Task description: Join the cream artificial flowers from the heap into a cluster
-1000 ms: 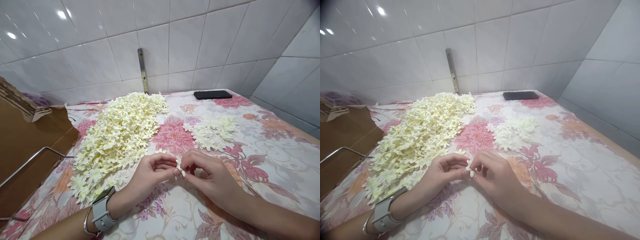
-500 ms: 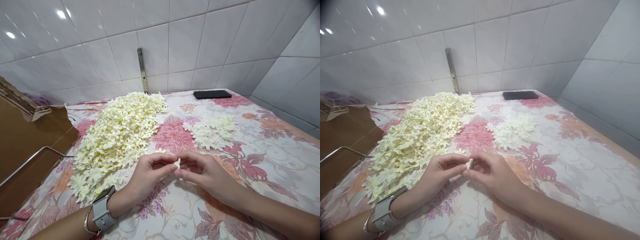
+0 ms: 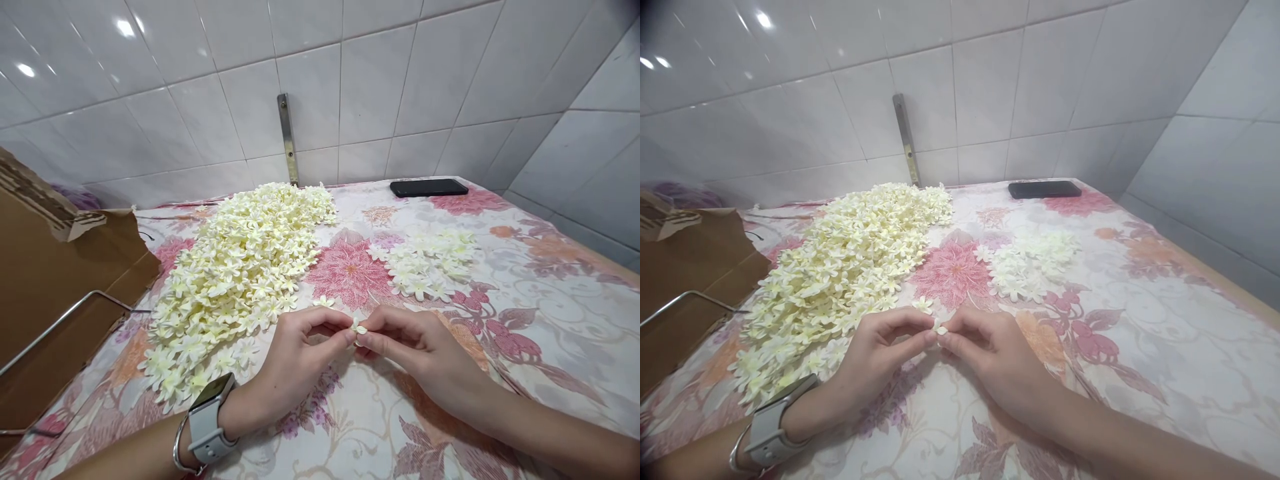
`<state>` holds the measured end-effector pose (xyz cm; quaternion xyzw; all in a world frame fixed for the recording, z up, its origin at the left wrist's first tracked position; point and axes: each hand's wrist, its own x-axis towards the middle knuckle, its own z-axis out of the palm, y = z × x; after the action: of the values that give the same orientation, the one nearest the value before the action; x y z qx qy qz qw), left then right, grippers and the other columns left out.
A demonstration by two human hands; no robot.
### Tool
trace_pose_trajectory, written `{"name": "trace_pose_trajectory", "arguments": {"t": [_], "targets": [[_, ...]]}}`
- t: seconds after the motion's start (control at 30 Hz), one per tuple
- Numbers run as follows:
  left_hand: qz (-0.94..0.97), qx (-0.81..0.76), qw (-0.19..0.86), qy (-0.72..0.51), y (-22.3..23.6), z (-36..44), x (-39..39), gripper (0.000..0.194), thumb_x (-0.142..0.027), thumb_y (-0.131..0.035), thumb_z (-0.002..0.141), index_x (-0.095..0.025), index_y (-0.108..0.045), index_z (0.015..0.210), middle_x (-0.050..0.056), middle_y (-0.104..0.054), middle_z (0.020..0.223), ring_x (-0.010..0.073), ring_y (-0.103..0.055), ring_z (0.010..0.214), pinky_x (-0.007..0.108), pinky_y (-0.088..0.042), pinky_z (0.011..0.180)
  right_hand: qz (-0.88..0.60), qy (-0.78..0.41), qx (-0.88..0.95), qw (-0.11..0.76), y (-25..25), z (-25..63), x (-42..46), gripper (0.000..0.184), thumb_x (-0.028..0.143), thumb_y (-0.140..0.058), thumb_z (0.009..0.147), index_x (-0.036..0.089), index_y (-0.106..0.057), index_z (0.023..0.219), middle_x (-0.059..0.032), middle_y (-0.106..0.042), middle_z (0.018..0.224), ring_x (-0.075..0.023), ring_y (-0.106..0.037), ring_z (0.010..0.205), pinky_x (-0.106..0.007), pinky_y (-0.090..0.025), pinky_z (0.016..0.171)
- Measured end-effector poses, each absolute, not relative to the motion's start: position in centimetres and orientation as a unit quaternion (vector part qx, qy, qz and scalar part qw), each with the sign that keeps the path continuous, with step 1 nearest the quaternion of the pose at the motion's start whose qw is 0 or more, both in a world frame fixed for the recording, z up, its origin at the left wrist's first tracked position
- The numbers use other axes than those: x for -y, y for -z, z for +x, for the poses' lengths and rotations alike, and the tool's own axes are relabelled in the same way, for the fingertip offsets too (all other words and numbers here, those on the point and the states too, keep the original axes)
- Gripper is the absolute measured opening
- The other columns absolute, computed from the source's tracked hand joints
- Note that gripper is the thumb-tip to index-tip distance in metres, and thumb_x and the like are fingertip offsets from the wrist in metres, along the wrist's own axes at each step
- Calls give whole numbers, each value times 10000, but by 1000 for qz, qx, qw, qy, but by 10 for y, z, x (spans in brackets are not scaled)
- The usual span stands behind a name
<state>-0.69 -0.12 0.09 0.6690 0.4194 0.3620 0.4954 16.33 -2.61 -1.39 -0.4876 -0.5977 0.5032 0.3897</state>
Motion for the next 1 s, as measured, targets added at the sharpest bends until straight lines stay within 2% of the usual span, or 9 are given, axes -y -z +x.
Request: {"name": "trace_pose_trajectory", "arguments": {"t": [0.13, 0.3, 0.4, 0.5, 0.83, 0.93, 1.0], "targets": [[657, -423, 506, -365, 2, -7, 0, 43, -191, -690, 746, -202, -729, 760, -24, -733, 768, 125, -656, 735, 173, -491, 670, -486, -518, 583, 395, 13, 164, 24, 207, 343, -581, 818, 183, -605, 688, 3, -597, 674, -155, -557, 680, -268, -419, 635], [621, -438, 536, -367, 7, -8, -3, 109, -239, -739, 700, -194, -727, 800, -1, -740, 834, 152, -662, 787, 195, -499, 705, -473, -508, 599, 400, 14, 164, 21, 175, 374, -589, 828, 203, -590, 792, 14, -593, 747, -140, -549, 724, -247, -422, 644], [622, -431, 539, -371, 7, -9, -4, 102, -228, -730, 708, -194, -724, 803, -1, -737, 825, 149, -661, 777, 193, -498, 692, -446, -555, 582, 392, 14, 164, 19, 204, 399, -607, 811, 197, -576, 814, 4, -598, 768, -145, -566, 730, -255, -442, 654], [636, -426, 525, -371, 6, -9, -3, 86, -230, -690, 748, -195, -723, 819, 2, -734, 827, 144, -657, 774, 191, -497, 686, -423, -606, 550, 389, 12, 163, 19, 242, 427, -617, 795, 194, -563, 827, -3, -607, 776, -145, -584, 703, -263, -467, 642], [728, -398, 436, -349, -4, -7, 3, 90, -184, -610, 806, -158, -670, 744, 15, -658, 743, 134, -606, 713, 205, -459, 661, -463, -550, 572, 395, 10, 160, 26, 243, 373, -555, 847, 186, -591, 697, 7, -607, 684, -133, -576, 690, -243, -440, 649], [681, -415, 488, -354, -4, -6, 2, 69, -195, -640, 777, -158, -673, 728, 14, -659, 725, 137, -600, 704, 212, -457, 650, -476, -509, 609, 378, 10, 161, 25, 249, 364, -503, 878, 191, -592, 723, -4, -621, 699, -147, -587, 700, -257, -443, 646], [601, -434, 563, -365, -2, -5, -1, 47, -203, -676, 742, -156, -681, 739, 15, -668, 732, 136, -602, 695, 213, -467, 639, -484, -460, 645, 373, 10, 161, 24, 173, 353, -533, 858, 195, -602, 843, -21, -645, 776, -158, -600, 711, -266, -459, 634]]}}
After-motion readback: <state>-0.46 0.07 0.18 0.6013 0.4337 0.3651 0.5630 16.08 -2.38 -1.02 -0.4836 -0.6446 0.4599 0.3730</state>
